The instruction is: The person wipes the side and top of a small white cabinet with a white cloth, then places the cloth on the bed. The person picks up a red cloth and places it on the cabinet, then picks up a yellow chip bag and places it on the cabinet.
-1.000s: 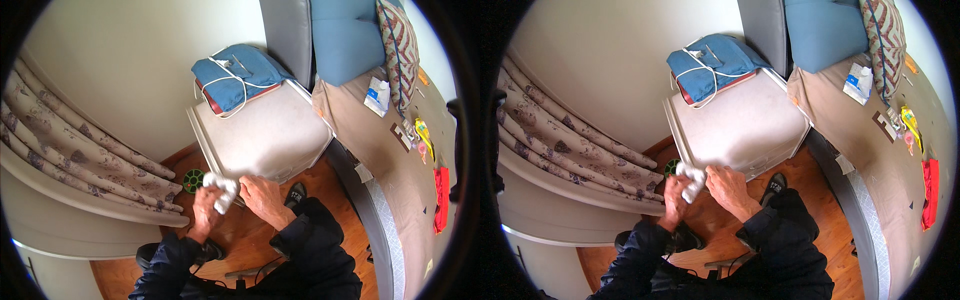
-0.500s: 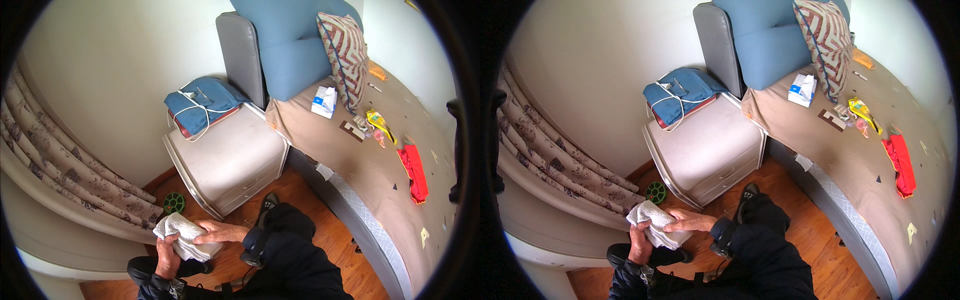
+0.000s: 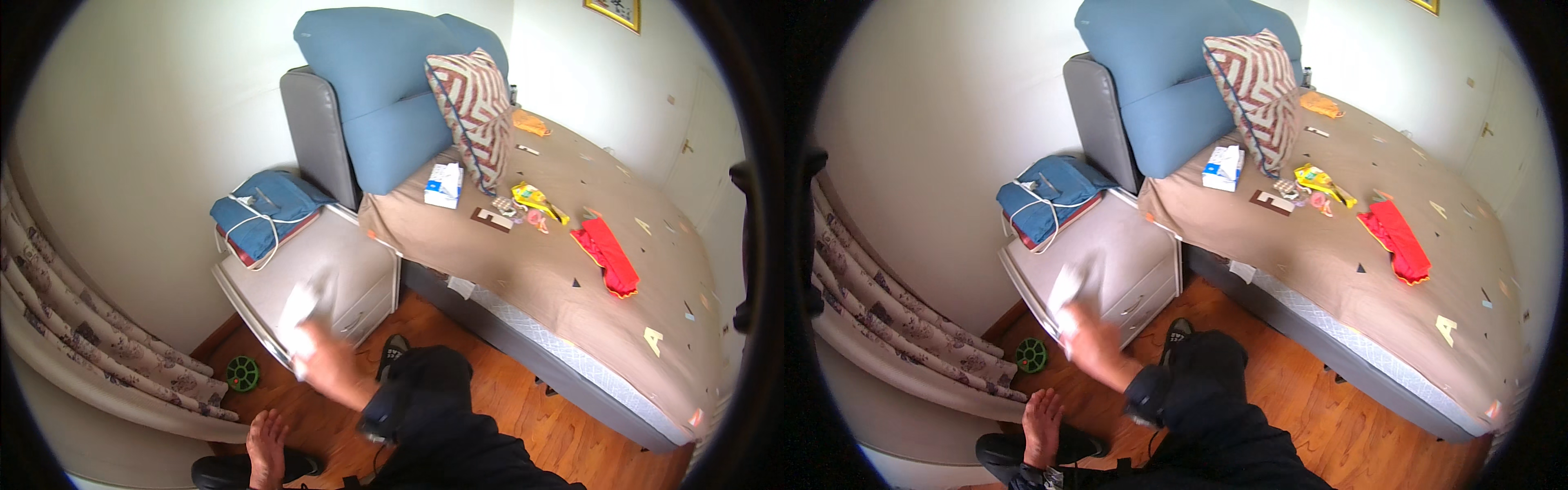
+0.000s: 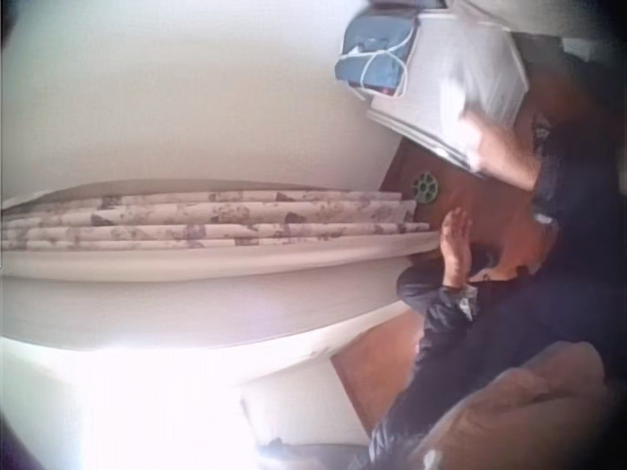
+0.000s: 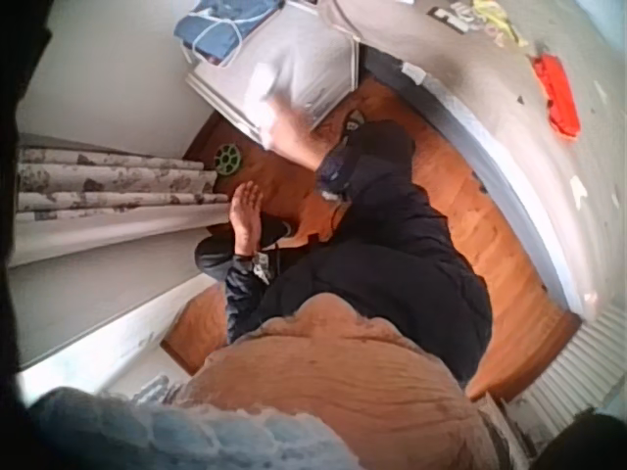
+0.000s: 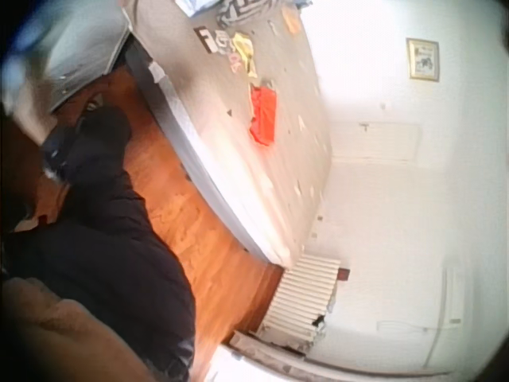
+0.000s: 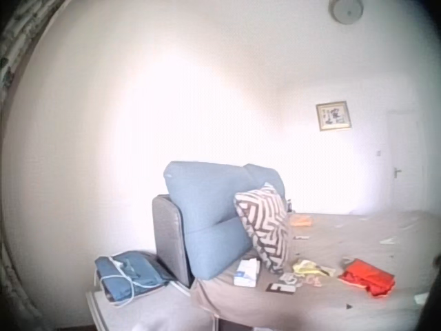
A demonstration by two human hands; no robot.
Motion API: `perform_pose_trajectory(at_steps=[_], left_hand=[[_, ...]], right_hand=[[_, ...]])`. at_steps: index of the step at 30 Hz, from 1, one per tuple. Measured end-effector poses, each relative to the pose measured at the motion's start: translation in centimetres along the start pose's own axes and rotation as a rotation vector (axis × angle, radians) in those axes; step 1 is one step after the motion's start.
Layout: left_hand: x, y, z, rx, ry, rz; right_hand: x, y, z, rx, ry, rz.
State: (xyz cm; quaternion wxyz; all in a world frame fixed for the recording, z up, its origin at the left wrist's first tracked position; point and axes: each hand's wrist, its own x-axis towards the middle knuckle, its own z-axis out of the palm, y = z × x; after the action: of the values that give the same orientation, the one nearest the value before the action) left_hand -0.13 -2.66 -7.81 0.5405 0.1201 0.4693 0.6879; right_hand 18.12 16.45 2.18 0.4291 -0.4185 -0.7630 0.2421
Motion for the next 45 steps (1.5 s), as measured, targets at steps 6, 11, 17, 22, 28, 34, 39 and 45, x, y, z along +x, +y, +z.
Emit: perform_pose_trajectory(at_steps=[6,11,17,22,28,34,39,45], left_hand=[[-1.5,1.2,2.3,0.050,-0.133,-0.052],[-4.1,2.0,2.7,-0.057,-0.358,-0.064],[-4.1,0.9,3.5,-0.227,-0.211,-0.060],[-3.6,1.7,5.5,-0.048,-0.276,-0.061],[-4.7,5.2,6.5,0.045,-0.066,0.030],[-7.1,7.8,3.4,0.118,0.038,0.051],[-7.1,8.4,0.1,0.205,0.126,0.135],[-3.8,8.0,-0.8,0.194,0.142,0.153]], right_hand=[[-9.0,-0.2,5.3,0.396,-0.836,-0.208],[-5.7,-0.7,3.2,0.920,-0.717,-0.031],[-7.3,-3.6,-0.6,0.957,-0.845,0.066],[-6.5,-2.8,-7.4,0.461,-0.971,-0.062],[-7.0,-0.4,-21.5,0.111,-0.744,-0.028],[-10.9,4.8,-33.2,-0.321,-0.284,-0.018],[-20.9,14.7,-28.8,-0.257,-0.170,0.387],[-33.8,19.6,-15.5,0.328,-0.822,1.079]])
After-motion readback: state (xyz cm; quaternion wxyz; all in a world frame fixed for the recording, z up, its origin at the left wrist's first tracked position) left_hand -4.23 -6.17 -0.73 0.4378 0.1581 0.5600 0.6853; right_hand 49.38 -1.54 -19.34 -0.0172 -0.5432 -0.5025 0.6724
